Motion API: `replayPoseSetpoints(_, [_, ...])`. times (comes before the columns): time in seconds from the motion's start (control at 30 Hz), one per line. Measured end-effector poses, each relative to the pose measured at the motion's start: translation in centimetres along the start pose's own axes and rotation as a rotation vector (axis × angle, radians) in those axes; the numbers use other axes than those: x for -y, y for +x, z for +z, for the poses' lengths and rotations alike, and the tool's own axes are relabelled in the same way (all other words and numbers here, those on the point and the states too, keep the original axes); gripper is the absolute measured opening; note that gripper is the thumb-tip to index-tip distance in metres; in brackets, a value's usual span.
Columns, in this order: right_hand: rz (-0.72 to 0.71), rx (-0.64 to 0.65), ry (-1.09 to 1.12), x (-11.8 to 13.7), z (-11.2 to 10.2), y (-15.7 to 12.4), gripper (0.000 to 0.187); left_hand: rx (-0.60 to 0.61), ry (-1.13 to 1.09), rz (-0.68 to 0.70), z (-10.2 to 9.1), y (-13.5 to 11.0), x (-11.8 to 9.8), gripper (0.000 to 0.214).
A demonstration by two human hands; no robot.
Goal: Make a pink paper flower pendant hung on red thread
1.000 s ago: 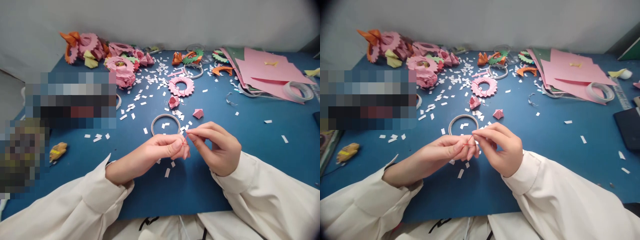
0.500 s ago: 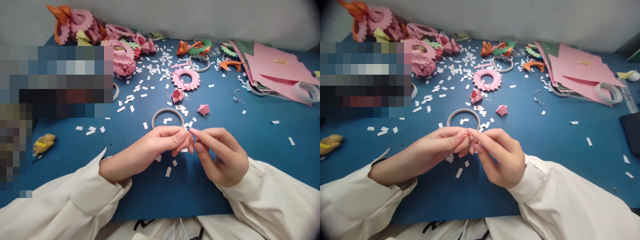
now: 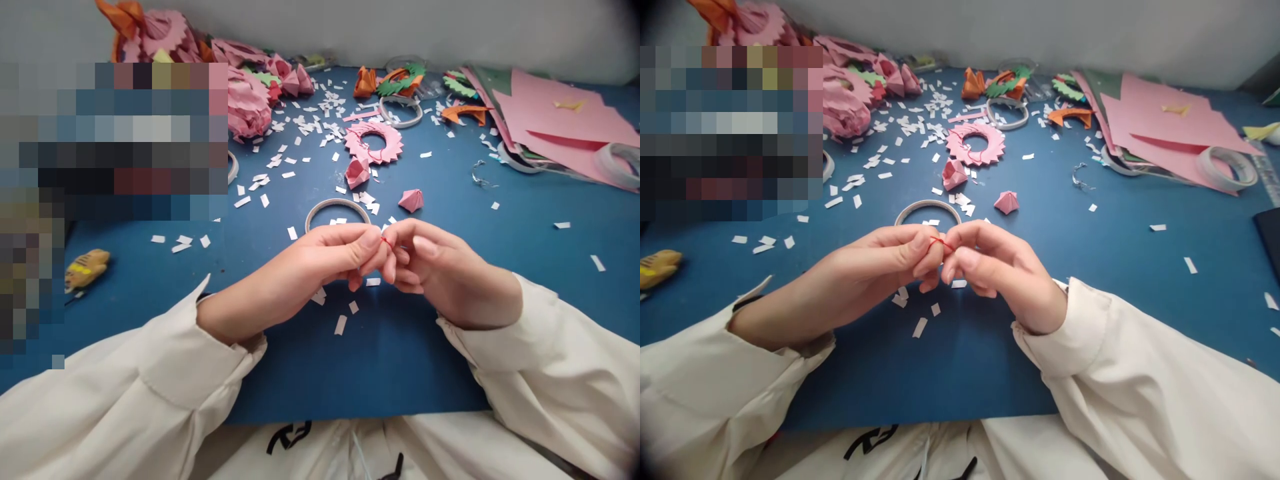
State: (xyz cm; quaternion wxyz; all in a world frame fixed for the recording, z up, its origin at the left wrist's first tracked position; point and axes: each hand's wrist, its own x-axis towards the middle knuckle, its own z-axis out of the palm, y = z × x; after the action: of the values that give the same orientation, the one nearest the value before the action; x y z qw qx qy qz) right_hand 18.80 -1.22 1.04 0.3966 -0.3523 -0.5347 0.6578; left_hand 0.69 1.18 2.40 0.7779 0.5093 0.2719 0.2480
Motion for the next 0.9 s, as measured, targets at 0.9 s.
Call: replayPoseSetpoints(0.9, [-0.374,-0.187,-0.512,0.0,0.9,-0.2,0.007,0.047,0.033,-0.044,0.0,-0.1,0.0,0.033])
